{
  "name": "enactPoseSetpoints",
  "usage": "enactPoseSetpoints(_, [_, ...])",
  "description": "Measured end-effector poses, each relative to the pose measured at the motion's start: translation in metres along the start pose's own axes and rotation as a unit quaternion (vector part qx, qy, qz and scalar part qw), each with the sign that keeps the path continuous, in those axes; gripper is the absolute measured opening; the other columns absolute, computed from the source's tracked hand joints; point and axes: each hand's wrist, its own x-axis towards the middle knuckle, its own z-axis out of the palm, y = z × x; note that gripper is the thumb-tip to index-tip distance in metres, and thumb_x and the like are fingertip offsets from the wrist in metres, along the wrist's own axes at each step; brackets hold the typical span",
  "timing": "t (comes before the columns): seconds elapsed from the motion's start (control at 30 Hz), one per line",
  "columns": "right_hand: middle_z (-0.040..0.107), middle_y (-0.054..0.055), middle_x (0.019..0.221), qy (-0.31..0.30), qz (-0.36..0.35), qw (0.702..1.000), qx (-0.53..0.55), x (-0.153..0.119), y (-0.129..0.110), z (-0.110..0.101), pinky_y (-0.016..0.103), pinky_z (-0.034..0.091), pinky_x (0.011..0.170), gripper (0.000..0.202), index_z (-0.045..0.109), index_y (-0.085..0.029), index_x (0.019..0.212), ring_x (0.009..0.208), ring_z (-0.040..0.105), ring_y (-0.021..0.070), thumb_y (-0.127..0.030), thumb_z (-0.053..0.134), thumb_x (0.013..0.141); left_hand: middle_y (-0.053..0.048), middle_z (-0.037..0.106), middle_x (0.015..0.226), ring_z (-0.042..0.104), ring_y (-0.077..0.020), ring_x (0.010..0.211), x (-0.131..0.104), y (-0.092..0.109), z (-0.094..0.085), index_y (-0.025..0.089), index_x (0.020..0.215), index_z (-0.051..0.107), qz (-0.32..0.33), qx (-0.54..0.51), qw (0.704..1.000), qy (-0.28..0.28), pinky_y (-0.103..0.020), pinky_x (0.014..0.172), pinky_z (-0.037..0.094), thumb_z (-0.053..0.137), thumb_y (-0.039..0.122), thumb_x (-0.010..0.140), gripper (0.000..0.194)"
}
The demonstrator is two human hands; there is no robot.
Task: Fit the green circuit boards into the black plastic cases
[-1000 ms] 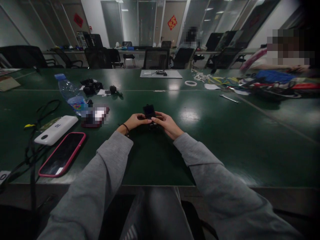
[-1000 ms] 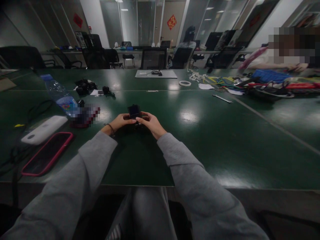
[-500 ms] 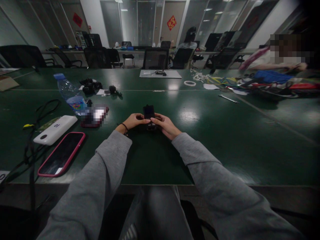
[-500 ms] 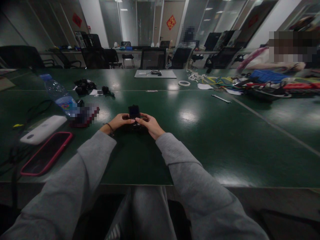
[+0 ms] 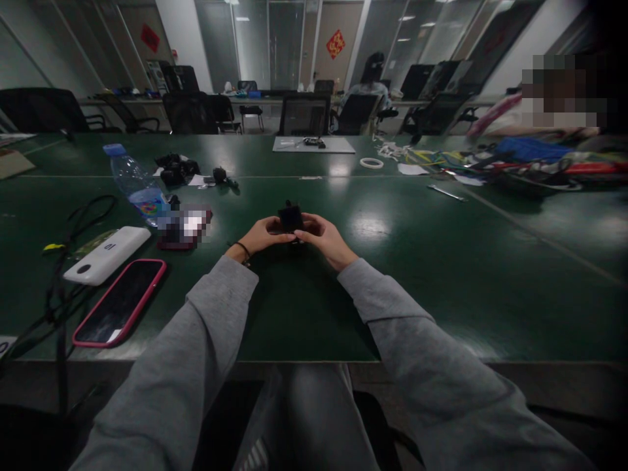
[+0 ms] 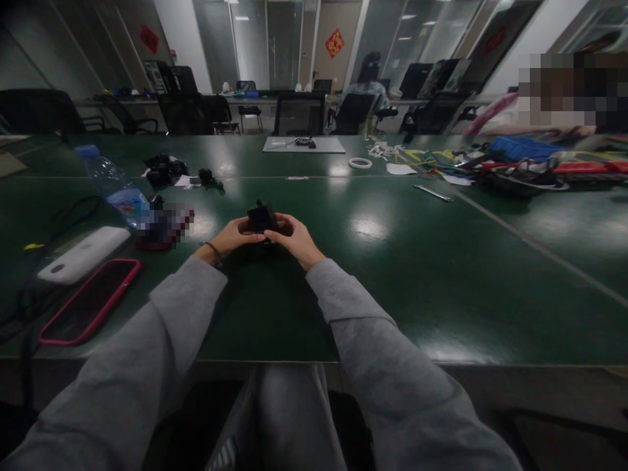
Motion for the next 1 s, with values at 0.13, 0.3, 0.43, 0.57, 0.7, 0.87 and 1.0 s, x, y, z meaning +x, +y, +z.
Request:
enactPoseSetpoints(0.13, [0.065,0.004,0.111,-0.020,-0.123,0.980,-0.155,0.004,-0.011,-0.009,0.043,0.039,0.107,0.052,0.062,-0.024,0.110,0.110,0.059,0.0226,-0.026,0.084,0.063,-0.011,0.066,0.112,0.061,-0.0232,0.104,-0.004,0.009,0.004,0.015,0.108,0.061,0.101,0.093,0.990,0.035,-0.039,0.095,0.044,0.088,0.036,0.056,0.062])
enactPoseSetpoints(0.3, [0.061,0.008,0.120,0.000,-0.215,0.914,-0.343,0.006,-0.011,-0.015,0.048,0.038,0.106,0.051,0.060,-0.024,0.115,0.119,0.053,0.0283,-0.021,0.076,0.067,-0.008,0.067,0.111,0.060,-0.0239,0.104,-0.010,0.019,0.012,0.020,0.107,0.062,0.187,0.286,0.932,0.119,-0.036,0.093,0.042,0.080,0.036,0.069,0.046])
enactPoseSetpoints(0.43, [0.060,0.006,0.127,0.006,-0.271,0.863,-0.426,0.000,-0.010,-0.011,0.049,0.037,0.107,0.049,0.057,-0.028,0.120,0.126,0.047,0.0287,-0.012,0.064,0.074,-0.008,0.068,0.113,0.060,-0.0248,0.109,-0.015,0.020,0.013,0.021,0.107,0.062,0.255,0.412,0.862,0.151,-0.039,0.096,0.037,0.068,0.032,0.081,0.029])
enactPoseSetpoints(0.57, [0.052,0.000,0.140,0.019,-0.295,0.840,-0.455,-0.009,-0.014,-0.004,0.051,0.034,0.110,0.057,0.048,-0.037,0.132,0.132,0.042,0.0276,-0.012,0.057,0.082,-0.007,0.066,0.118,0.056,-0.0245,0.114,-0.019,0.019,0.014,0.024,0.109,0.062,0.318,0.450,0.811,0.194,-0.040,0.097,0.036,0.061,0.030,0.087,0.022])
enactPoseSetpoints(0.7, [0.042,-0.002,0.148,0.061,-0.309,0.820,-0.477,-0.015,-0.018,0.000,0.057,0.030,0.111,0.054,0.047,-0.041,0.133,0.137,0.034,0.0318,-0.017,0.058,0.086,-0.006,0.063,0.120,0.052,-0.0244,0.115,-0.020,0.014,0.013,0.029,0.110,0.061,0.354,0.474,0.765,0.253,-0.041,0.099,0.035,0.063,0.029,0.087,0.023])
enactPoseSetpoints(0.87, [0.034,0.001,0.147,0.117,-0.290,0.802,-0.509,-0.018,-0.018,0.001,0.059,0.035,0.108,0.049,0.049,-0.042,0.132,0.137,0.030,0.0369,-0.025,0.060,0.088,-0.005,0.056,0.109,0.051,-0.0236,0.112,-0.021,0.010,0.013,0.031,0.108,0.060,0.383,0.492,0.716,0.313,-0.041,0.098,0.036,0.064,0.036,0.086,0.023])
enactPoseSetpoints(1.0, [0.035,0.002,0.144,0.132,-0.300,0.794,-0.511,-0.018,-0.015,0.000,0.055,0.039,0.106,0.051,0.046,-0.043,0.134,0.133,0.034,0.0353,-0.026,0.060,0.088,-0.005,0.052,0.106,0.049,-0.0233,0.110,-0.023,0.011,0.015,0.032,0.110,0.059,0.389,0.498,0.703,0.326,-0.041,0.097,0.034,0.063,0.036,0.087,0.024])
